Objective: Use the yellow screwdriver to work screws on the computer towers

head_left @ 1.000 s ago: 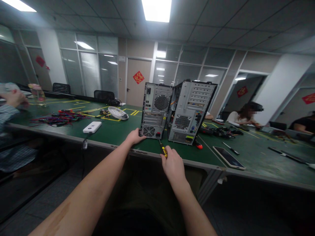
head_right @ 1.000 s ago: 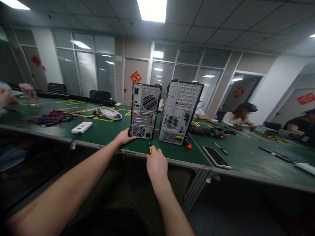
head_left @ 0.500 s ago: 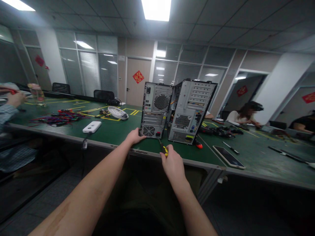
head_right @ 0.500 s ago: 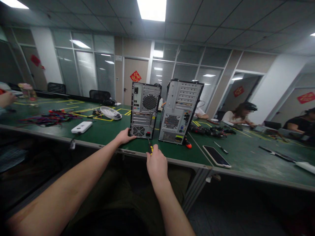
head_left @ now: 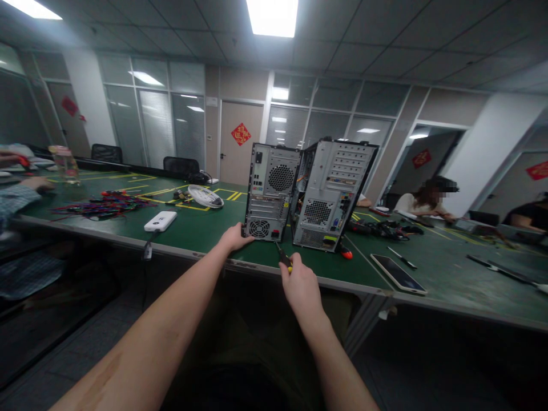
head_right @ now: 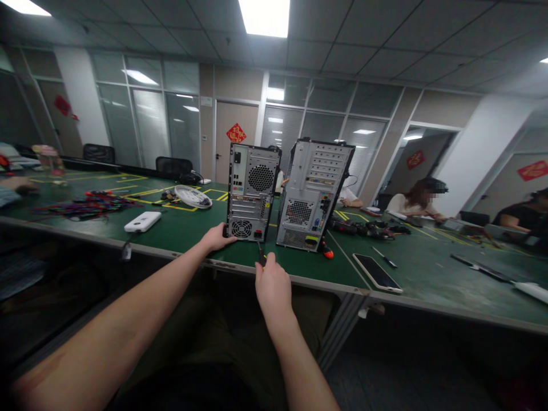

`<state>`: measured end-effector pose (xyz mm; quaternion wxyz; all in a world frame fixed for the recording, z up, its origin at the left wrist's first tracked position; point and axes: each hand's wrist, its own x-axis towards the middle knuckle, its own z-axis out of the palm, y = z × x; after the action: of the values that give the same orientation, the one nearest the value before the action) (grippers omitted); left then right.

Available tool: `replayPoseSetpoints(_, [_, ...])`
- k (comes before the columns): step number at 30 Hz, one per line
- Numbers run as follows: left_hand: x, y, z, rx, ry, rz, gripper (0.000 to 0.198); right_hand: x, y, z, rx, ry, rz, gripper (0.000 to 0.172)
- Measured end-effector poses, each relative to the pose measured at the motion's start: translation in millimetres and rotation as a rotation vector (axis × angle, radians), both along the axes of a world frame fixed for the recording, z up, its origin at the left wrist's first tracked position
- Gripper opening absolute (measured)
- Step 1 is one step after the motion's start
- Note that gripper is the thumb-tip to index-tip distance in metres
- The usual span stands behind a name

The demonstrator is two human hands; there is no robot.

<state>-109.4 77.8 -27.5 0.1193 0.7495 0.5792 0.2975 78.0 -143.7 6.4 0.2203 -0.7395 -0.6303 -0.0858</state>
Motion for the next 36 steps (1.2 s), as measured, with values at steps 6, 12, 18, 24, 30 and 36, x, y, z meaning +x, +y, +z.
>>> replayPoseSetpoints(6, [0.7,1.6,-1.3,-0.001,0.007,0.006,0.068,2.4,-1.4,-1.4,-0.034,-0.042,0.039,0.024])
replayPoseSetpoints(12, [0.6,1.7,-1.3,0.003,0.011,0.004,0.067,2.8,-1.9,-5.2,-0.104,0.028,0.091,0.023])
replayPoseSetpoints(18, [0.4,0.7,-0.4,0.002,0.018,0.006,0.066,-0.5,-2.4,-1.8,-0.097,0.082,0.06,0.022])
replayPoseSetpoints(24, [0.1,1.1,-1.1,-0.002,0.014,0.006,0.068,2.6,-0.1,-3.3,-0.092,0.109,0.068,0.028])
replayPoseSetpoints(30, [-0.1,2.5,-1.8,-0.002,0.011,0.004,0.068,4.1,-0.5,-9.5,-0.068,0.099,0.088,0.038])
replayPoseSetpoints(36, [-0.3,1.0,-0.7,-0.006,0.014,0.007,0.069,4.2,-0.5,-8.4,-0.129,0.103,0.078,0.039])
